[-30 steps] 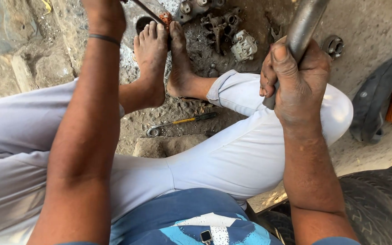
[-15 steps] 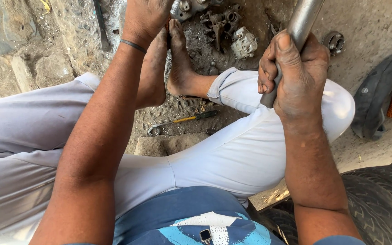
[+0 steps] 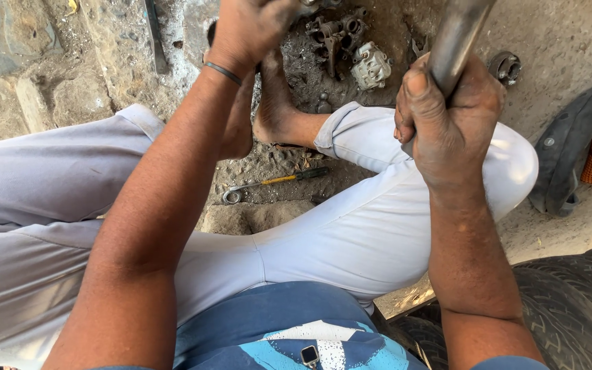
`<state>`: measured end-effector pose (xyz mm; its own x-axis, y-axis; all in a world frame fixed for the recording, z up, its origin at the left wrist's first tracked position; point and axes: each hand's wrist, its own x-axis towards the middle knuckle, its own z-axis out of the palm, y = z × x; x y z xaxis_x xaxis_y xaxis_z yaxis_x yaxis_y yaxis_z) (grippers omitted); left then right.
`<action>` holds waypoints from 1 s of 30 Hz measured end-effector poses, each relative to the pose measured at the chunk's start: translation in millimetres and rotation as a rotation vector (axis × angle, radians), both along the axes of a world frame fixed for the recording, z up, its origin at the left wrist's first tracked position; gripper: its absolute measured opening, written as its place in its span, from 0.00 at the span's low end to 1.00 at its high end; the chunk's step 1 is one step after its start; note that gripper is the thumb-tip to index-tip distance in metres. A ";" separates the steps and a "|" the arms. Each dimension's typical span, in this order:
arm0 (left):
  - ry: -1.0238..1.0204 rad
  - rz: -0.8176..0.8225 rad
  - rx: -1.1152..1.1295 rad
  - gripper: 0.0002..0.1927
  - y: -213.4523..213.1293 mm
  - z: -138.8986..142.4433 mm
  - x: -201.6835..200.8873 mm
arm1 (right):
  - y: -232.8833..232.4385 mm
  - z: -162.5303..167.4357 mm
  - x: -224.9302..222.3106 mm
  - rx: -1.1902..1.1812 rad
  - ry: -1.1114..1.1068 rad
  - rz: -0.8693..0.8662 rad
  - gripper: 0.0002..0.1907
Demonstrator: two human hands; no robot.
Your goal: The person sits on the ground and uses pliers to strip and separate copper wire from a component. They then use a hammer to repeatedly strike a metal part placed on the ground, likely to break or reshape it.
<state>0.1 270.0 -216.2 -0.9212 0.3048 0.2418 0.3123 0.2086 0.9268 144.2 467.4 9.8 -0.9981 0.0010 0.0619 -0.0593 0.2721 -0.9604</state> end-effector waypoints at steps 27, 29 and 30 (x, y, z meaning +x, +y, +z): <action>0.346 0.087 0.277 0.15 -12.1 27.7 15.1 | -25.7 -26.4 -6.9 0.699 -0.107 0.120 0.16; 0.009 0.087 0.278 0.15 -12.2 23.0 0.7 | -23.7 -29.4 -6.7 0.557 -0.221 0.052 0.16; -0.183 0.085 0.270 0.15 -15.6 17.1 2.1 | -24.1 -29.1 -3.4 0.494 -0.298 0.016 0.16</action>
